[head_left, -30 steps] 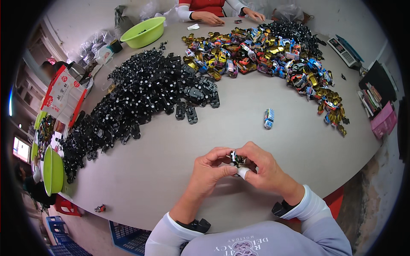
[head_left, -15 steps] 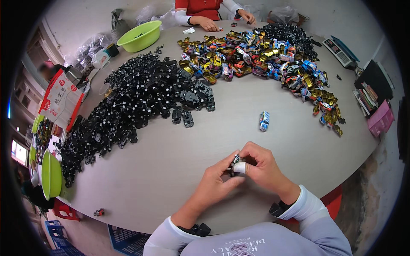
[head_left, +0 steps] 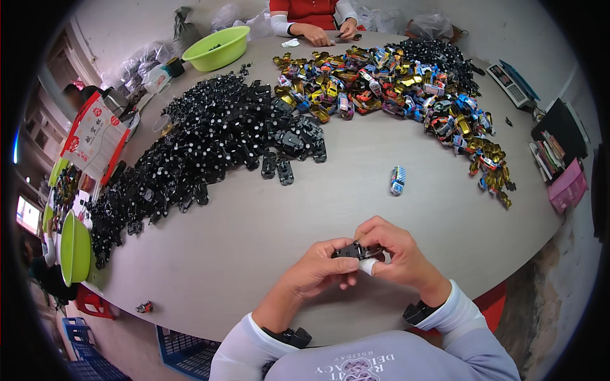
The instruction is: The recorder is assembling and sorting small plastic toy cars at a table.
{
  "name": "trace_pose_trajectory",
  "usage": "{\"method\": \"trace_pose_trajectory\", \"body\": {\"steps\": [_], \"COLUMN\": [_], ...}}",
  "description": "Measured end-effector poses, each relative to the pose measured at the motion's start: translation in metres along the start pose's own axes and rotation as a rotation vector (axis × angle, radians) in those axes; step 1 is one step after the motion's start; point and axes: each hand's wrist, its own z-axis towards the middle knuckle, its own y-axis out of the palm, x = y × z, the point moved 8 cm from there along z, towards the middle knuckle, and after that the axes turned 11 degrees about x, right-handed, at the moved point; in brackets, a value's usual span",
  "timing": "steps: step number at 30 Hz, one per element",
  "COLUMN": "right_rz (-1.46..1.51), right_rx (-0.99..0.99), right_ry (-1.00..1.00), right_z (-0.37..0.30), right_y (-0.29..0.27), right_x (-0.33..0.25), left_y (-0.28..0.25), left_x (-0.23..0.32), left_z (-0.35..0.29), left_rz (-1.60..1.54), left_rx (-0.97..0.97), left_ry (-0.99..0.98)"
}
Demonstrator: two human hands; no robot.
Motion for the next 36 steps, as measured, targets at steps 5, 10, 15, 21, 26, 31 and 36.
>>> {"method": "trace_pose_trajectory", "body": {"steps": [5,10,15,21,26,31,36], "right_rz": [0.172,0.301,0.186,0.326,0.279,0.137,-0.115], "right_rx": [0.061,-0.043,-0.111,-0.123,-0.145,-0.180,-0.113], "right_ry": [0.159,0.338,0.313,0.369,0.354,0.225,0.057], "right_z": [-0.006,-0.011,-0.012,-0.016,-0.018,-0.017,-0.018], "right_y": [-0.015,-0.013,-0.008,-0.007,-0.007,-0.001,0.000], "right_x": [0.022,0.029,0.035,0.036,0.035,0.032,0.022], "left_y": [-0.020,-0.017,-0.012,-0.012,-0.010,-0.008,-0.010], "left_x": [0.004,0.005,0.006,0.004,0.005,0.007,0.008], "left_z": [0.002,0.001,0.001,0.001,0.000,-0.002,-0.003], "left_rz": [0.072,0.138,0.197,0.193,0.238,0.307,0.379], "left_rx": [0.218,0.251,0.197,0.216,0.207,0.205,0.257], "left_ry": [0.083,0.057,0.086,0.064,0.074,0.108,0.092]}}
